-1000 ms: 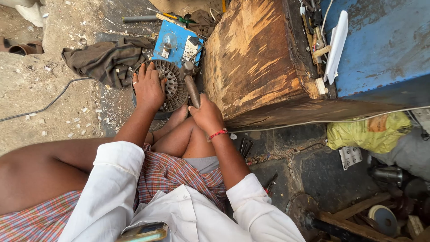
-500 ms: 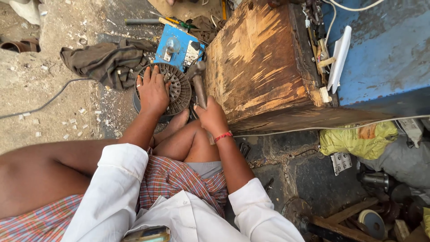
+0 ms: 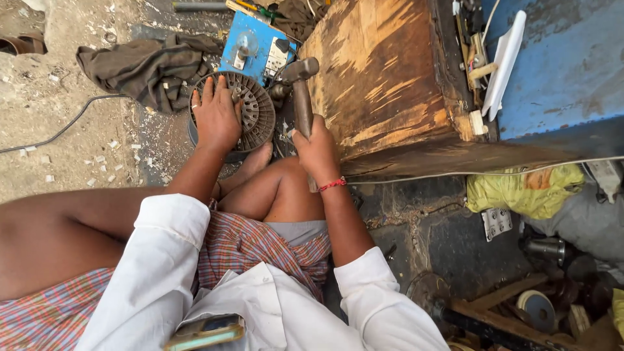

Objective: The person sits on the ground and repeatedly hammers a perforated metal disc down onto the shaft of a fan rotor to seat it, occasionally lifting the disc to reposition it and hammering again. They hold the rotor steady with one hand while striking with a hammer in the other.

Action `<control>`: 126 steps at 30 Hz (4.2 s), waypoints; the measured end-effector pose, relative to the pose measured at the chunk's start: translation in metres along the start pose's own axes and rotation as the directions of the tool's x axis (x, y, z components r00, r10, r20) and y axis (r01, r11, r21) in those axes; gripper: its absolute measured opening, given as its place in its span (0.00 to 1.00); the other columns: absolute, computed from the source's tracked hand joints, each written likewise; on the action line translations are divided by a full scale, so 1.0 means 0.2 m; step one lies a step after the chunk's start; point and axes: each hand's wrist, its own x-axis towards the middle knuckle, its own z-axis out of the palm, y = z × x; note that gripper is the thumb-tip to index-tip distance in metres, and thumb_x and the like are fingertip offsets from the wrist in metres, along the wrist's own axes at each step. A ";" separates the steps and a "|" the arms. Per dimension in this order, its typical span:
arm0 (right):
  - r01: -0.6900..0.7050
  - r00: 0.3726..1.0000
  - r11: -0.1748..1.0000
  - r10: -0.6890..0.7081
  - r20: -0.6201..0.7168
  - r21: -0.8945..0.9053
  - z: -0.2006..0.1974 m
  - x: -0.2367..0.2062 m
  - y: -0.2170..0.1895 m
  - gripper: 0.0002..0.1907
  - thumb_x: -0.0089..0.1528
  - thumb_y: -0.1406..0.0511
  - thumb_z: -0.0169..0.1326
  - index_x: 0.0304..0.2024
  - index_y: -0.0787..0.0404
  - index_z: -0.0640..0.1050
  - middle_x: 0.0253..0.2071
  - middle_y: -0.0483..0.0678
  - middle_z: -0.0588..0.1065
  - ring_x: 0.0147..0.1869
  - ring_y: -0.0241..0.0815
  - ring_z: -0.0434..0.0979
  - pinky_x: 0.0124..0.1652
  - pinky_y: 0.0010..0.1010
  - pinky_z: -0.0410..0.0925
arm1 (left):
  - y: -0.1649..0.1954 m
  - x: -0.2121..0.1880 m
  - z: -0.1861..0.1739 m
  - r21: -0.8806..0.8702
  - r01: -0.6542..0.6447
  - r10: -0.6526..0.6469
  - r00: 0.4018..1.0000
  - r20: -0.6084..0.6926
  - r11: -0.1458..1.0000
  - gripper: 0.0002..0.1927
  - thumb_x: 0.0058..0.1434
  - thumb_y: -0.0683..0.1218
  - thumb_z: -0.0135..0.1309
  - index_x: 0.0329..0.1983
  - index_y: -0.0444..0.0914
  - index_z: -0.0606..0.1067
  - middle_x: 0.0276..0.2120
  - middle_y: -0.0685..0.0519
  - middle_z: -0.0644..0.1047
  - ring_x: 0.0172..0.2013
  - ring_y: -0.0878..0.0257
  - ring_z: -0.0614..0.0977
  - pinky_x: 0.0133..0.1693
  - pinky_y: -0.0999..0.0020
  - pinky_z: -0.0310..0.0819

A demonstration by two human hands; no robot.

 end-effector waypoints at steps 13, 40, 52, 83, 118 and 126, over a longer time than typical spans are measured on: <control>0.164 0.986 0.986 -0.164 -0.012 -0.035 0.05 0.02 0.02 0.20 0.58 0.64 0.57 0.50 0.65 0.72 0.29 0.58 0.78 0.26 0.50 0.79 0.28 0.44 0.71 | -0.01 -0.01 0.00 0.006 -0.073 0.073 0.994 -0.076 0.997 0.19 0.75 0.49 0.46 0.60 0.30 0.69 0.71 0.37 0.67 0.71 0.37 0.61 0.68 0.35 0.47; -0.023 0.982 0.993 0.044 0.184 -0.117 0.11 0.04 -0.06 0.17 0.60 0.64 0.56 0.46 0.68 0.71 0.29 0.58 0.78 0.21 0.45 0.79 0.26 0.38 0.71 | 0.01 0.00 -0.01 0.040 -0.062 0.063 0.998 -0.017 0.997 0.24 0.75 0.51 0.46 0.64 0.27 0.66 0.70 0.36 0.67 0.72 0.39 0.61 0.67 0.37 0.47; -0.029 0.990 0.997 0.038 0.137 -0.070 0.14 0.05 -0.04 0.18 0.61 0.62 0.58 0.45 0.71 0.71 0.29 0.59 0.76 0.20 0.44 0.77 0.25 0.36 0.69 | 0.04 -0.01 -0.04 0.043 -0.059 0.060 0.998 -0.032 0.997 0.30 0.75 0.51 0.44 0.72 0.24 0.61 0.67 0.35 0.69 0.71 0.39 0.62 0.67 0.38 0.48; -0.194 0.968 0.912 0.118 0.222 0.360 0.09 -0.17 0.07 0.12 0.63 0.65 0.56 0.44 0.67 0.72 0.24 0.48 0.74 0.18 0.36 0.74 0.20 0.29 0.67 | 0.05 0.02 -0.04 -0.013 -0.035 0.032 0.987 -0.156 0.999 0.17 0.72 0.52 0.53 0.45 0.31 0.75 0.67 0.35 0.70 0.68 0.35 0.66 0.62 0.37 0.57; 0.232 0.886 0.899 -0.352 0.301 0.371 0.04 -0.62 -0.13 0.22 0.63 0.69 0.58 0.58 0.70 0.71 0.28 0.42 0.74 0.25 0.30 0.75 0.26 0.23 0.69 | -0.11 -0.60 -0.40 -0.989 -0.006 -0.401 0.914 -0.065 0.148 0.16 0.75 0.52 0.48 0.51 0.33 0.73 0.51 0.50 0.77 0.44 0.68 0.76 0.49 0.70 0.72; 0.282 0.875 0.907 -0.377 0.304 0.312 0.00 -0.62 -0.18 0.20 0.63 0.69 0.58 0.57 0.70 0.73 0.29 0.43 0.74 0.26 0.30 0.74 0.27 0.23 0.69 | -0.10 -0.60 -0.39 -0.993 0.033 -0.425 0.902 0.079 -0.116 0.16 0.77 0.53 0.47 0.51 0.35 0.74 0.46 0.48 0.76 0.41 0.67 0.76 0.46 0.70 0.75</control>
